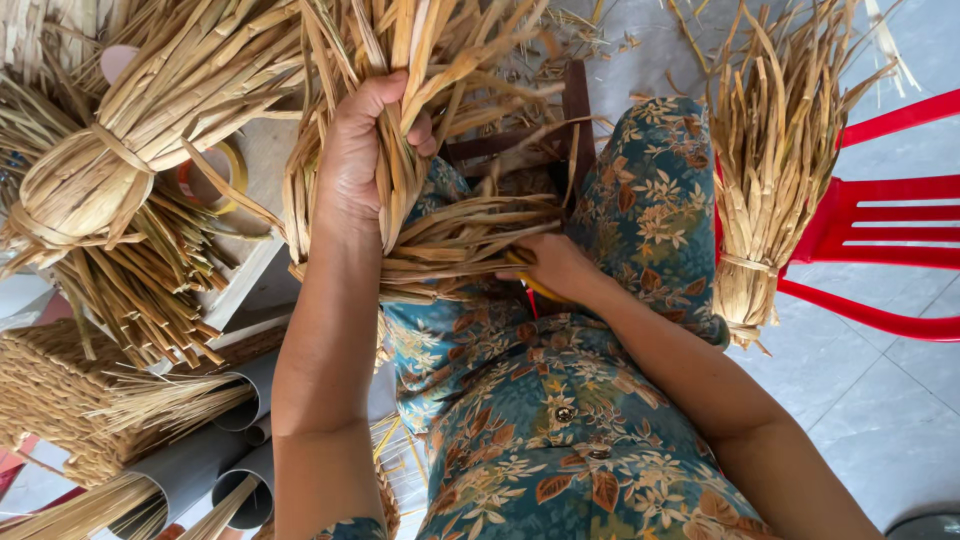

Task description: The person sits on a chair with a bundle of dried palm leaves across their lap and uses yellow-handled scissors to trim the leaf ends to even length. They rotate the bundle and cut different sections, then hold up the trimmed bundle at the end.

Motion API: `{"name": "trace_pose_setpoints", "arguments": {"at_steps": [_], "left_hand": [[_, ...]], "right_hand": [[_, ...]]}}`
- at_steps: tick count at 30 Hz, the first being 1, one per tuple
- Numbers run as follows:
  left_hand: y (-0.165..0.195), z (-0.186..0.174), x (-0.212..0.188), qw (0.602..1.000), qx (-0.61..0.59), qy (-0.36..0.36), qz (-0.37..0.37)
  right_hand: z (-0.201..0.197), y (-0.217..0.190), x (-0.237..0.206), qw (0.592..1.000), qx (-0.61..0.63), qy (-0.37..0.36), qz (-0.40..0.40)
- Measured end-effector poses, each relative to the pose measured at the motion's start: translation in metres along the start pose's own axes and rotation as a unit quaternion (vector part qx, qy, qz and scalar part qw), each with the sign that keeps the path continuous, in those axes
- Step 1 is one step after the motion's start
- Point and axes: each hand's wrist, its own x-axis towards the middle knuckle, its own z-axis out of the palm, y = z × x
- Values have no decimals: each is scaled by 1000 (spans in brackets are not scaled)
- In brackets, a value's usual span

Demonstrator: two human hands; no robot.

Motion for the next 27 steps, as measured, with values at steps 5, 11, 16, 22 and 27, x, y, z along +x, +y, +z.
{"name": "trace_pose_setpoints", "arguments": {"at_steps": [5,11,16,22,27], "left_hand": [[8,14,23,997,72,37,7],[14,20,37,968,236,22,85],[-5,24,48,695,641,74,317],[-29,21,62,631,722,92,267],[-24,27,46,427,827,72,358]], "right_hand": [[-13,1,4,897,434,83,-16],[-14,2,-1,833,547,53,-59],[-6,21,4,838,538,13,-95],[3,30,9,787,607,32,-107],[7,42,17,784,615,20,-82]]}}
